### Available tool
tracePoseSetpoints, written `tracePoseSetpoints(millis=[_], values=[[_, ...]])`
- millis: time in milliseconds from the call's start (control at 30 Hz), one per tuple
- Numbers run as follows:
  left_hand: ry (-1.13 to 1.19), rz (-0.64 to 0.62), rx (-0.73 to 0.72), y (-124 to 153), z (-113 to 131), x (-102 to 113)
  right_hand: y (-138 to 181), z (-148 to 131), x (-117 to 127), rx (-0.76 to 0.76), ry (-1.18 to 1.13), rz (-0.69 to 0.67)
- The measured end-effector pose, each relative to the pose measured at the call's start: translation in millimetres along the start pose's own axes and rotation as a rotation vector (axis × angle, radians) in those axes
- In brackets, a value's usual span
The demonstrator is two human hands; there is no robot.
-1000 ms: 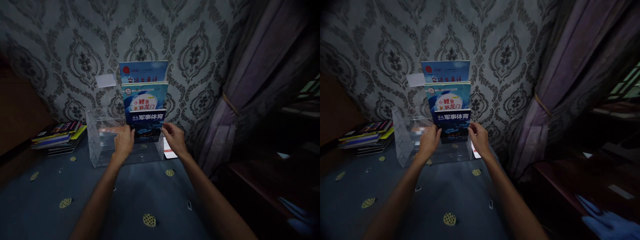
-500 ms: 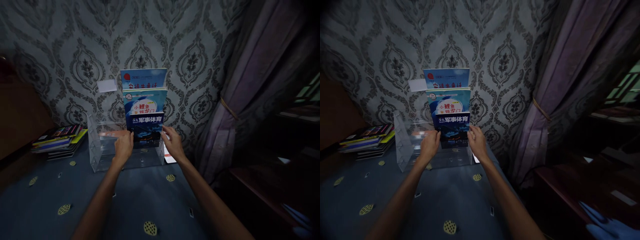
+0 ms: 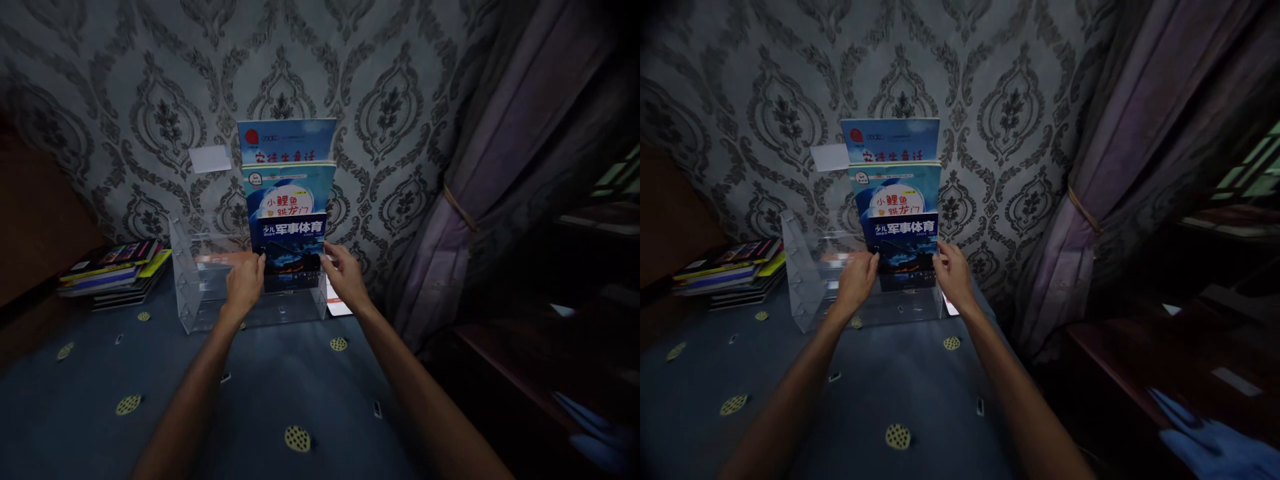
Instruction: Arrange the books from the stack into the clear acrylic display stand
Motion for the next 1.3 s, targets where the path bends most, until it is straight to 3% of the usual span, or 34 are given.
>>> tracePoseSetpoints(millis=[567,900,1300], values=[[0.027,0.034,-0.010,3.8,2.1,9.1,-3.4,-3.8,7.7,-0.007,0.028,-0.018],[0.141,0.070,-0.022,2.2,-1.9,4.9,-4.6,-12.6,8.5,0.001,0.021,-0.024],[0.110,0.042,-0.019,3.9,5.4,2.9,-7.7,-6.7,16.3,-0.028,0.062,0.011]])
Point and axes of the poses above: each hand's wrist, its own y-axis away from the middle knuckle, its own x-axis out of the back of the hand, z = x × y, the point moved 8 cm from there along -y, towards the middle knuckle, and after that the axes turned 12 degrees about -y, right-handed, at the moved point
